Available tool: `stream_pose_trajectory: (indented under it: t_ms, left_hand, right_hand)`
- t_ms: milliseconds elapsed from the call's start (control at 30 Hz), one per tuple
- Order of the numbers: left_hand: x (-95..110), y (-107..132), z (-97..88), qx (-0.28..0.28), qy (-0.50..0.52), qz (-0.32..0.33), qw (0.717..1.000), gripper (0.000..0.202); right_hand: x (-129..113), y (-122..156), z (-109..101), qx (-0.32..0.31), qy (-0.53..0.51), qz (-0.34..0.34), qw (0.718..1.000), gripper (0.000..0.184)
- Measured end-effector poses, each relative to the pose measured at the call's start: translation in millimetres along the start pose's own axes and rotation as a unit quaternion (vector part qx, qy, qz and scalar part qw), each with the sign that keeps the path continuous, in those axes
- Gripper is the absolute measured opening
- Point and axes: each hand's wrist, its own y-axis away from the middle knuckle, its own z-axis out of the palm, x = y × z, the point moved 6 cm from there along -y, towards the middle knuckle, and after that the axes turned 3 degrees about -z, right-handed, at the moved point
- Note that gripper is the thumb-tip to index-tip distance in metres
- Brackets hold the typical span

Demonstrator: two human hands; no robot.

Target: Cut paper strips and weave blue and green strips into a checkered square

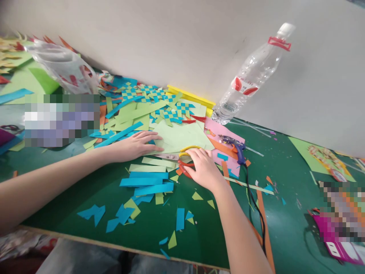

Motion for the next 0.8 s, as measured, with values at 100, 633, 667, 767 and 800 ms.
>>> stream_pose_trajectory:
  t_ms: [100, 633, 667, 767, 800]
  left_hand:
    - [-1.2, 0.0, 1.0, 0.001, 0.002, 0.0, 1.0, 0.046]
    - [-0.7, -3.5, 3.3, 0.033, -0.008, -0.002, 0.999, 0.043]
    - [0.1, -3.4, 2.6, 0.037, -0.007, 0.001, 0.999, 0.042]
    - [2.3, -2.0, -3.1, 0.057, 0.004, 0.011, 0.998, 0.038]
    - [2.7, -1.1, -5.4, 0.064, 0.009, 0.016, 0.998, 0.038]
  right_hand:
    - [-1.6, -0.2, -0.6, 0.0, 0.004, -0.003, 1.0, 0.033]
    - [6.6, 1.5, -4.6, 0.012, 0.004, 0.003, 1.0, 0.034]
    - [7.5, 1.5, -4.6, 0.01, 0.004, 0.005, 1.0, 0.033]
    - [9.7, 1.5, -4.6, 0.006, 0.002, 0.009, 1.0, 0.032]
    - [10.2, 1.6, -4.7, 0.005, 0.001, 0.011, 1.0, 0.032]
